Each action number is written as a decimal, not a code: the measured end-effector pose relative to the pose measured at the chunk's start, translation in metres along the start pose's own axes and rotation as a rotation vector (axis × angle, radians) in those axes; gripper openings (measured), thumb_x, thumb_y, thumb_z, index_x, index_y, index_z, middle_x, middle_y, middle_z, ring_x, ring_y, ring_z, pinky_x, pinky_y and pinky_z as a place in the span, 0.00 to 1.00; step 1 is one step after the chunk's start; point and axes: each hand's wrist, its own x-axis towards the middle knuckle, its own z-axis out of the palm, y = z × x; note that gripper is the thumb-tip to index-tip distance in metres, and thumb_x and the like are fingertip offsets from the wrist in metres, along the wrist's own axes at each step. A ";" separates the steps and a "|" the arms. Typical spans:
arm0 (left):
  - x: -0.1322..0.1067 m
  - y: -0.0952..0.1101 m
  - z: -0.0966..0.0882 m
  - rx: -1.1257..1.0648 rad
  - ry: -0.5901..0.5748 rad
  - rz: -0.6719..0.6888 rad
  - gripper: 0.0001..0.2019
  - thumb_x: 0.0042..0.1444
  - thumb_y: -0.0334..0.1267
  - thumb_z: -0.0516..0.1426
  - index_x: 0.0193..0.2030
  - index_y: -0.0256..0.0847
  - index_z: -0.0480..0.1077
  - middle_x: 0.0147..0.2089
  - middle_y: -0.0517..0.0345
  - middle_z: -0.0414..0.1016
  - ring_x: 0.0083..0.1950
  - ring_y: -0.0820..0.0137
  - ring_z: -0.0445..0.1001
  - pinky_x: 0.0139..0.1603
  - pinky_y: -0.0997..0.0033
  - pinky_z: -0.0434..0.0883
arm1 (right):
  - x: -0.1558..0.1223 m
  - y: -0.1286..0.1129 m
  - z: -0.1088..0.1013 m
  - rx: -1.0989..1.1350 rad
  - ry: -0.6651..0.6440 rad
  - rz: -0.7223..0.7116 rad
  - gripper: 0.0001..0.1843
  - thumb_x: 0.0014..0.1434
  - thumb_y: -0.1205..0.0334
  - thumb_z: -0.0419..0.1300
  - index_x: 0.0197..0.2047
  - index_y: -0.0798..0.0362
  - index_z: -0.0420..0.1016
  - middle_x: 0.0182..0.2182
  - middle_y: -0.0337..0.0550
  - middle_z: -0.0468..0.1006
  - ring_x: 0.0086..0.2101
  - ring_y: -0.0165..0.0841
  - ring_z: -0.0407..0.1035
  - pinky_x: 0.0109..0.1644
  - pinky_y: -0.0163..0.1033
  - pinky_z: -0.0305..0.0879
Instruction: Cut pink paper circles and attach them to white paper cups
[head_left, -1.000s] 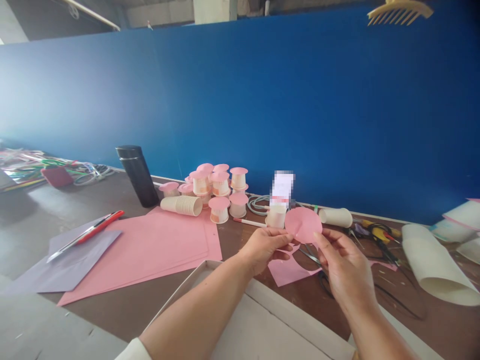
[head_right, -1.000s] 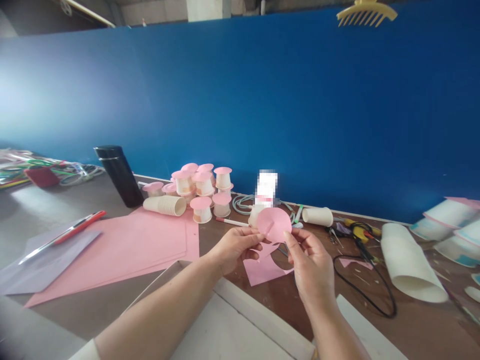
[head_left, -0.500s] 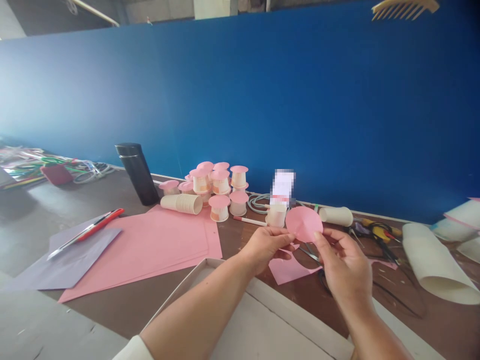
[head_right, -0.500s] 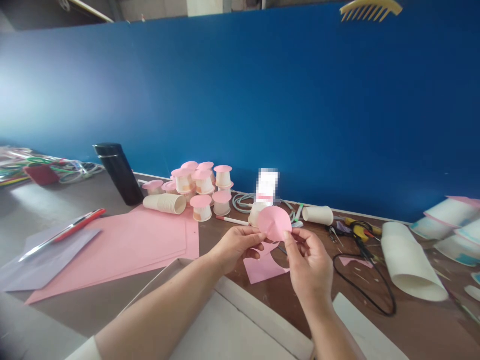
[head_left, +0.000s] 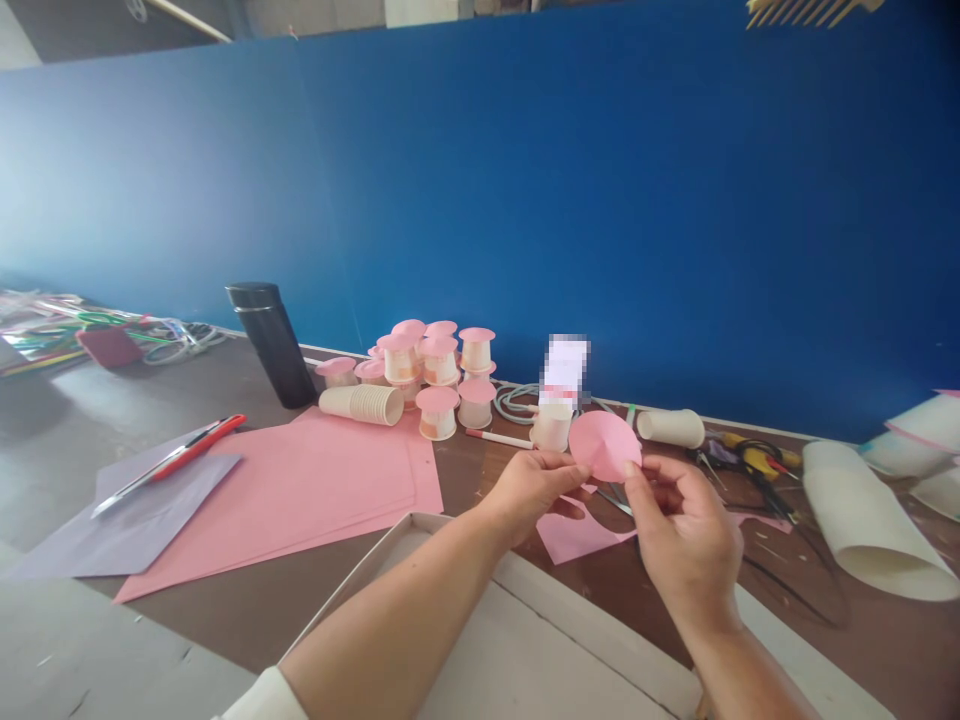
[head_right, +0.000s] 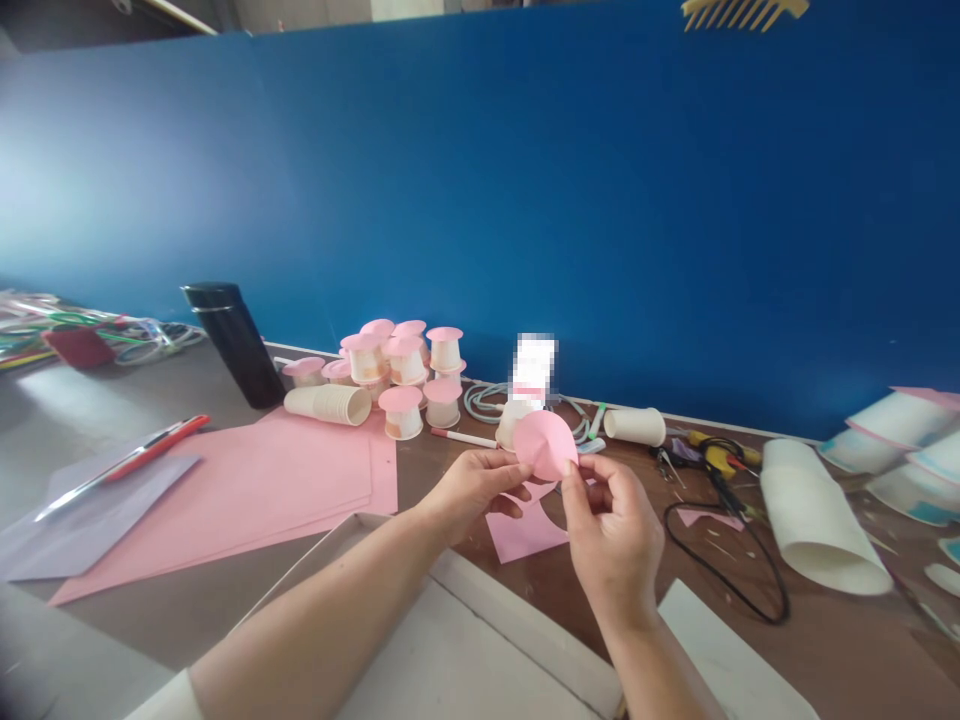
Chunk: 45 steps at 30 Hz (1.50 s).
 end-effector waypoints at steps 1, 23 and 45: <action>0.000 0.000 0.000 0.009 0.000 0.001 0.19 0.44 0.48 0.68 0.35 0.32 0.79 0.36 0.50 0.75 0.33 0.73 0.72 0.31 0.73 0.71 | 0.000 0.000 0.000 -0.006 0.003 -0.023 0.13 0.57 0.50 0.63 0.38 0.51 0.77 0.29 0.41 0.79 0.25 0.32 0.70 0.33 0.37 0.64; 0.000 0.003 0.005 0.142 0.163 0.036 0.11 0.47 0.42 0.66 0.31 0.34 0.79 0.30 0.54 0.75 0.28 0.77 0.67 0.28 0.77 0.67 | -0.003 -0.001 0.003 0.152 -0.021 0.015 0.17 0.58 0.48 0.62 0.42 0.52 0.76 0.34 0.44 0.79 0.27 0.32 0.72 0.31 0.37 0.68; 0.001 0.002 0.002 0.226 0.129 0.069 0.13 0.45 0.45 0.67 0.27 0.35 0.77 0.24 0.58 0.73 0.26 0.76 0.67 0.33 0.71 0.67 | 0.004 0.005 0.008 0.654 -0.360 0.508 0.23 0.53 0.45 0.66 0.44 0.53 0.76 0.21 0.34 0.71 0.19 0.27 0.59 0.21 0.33 0.55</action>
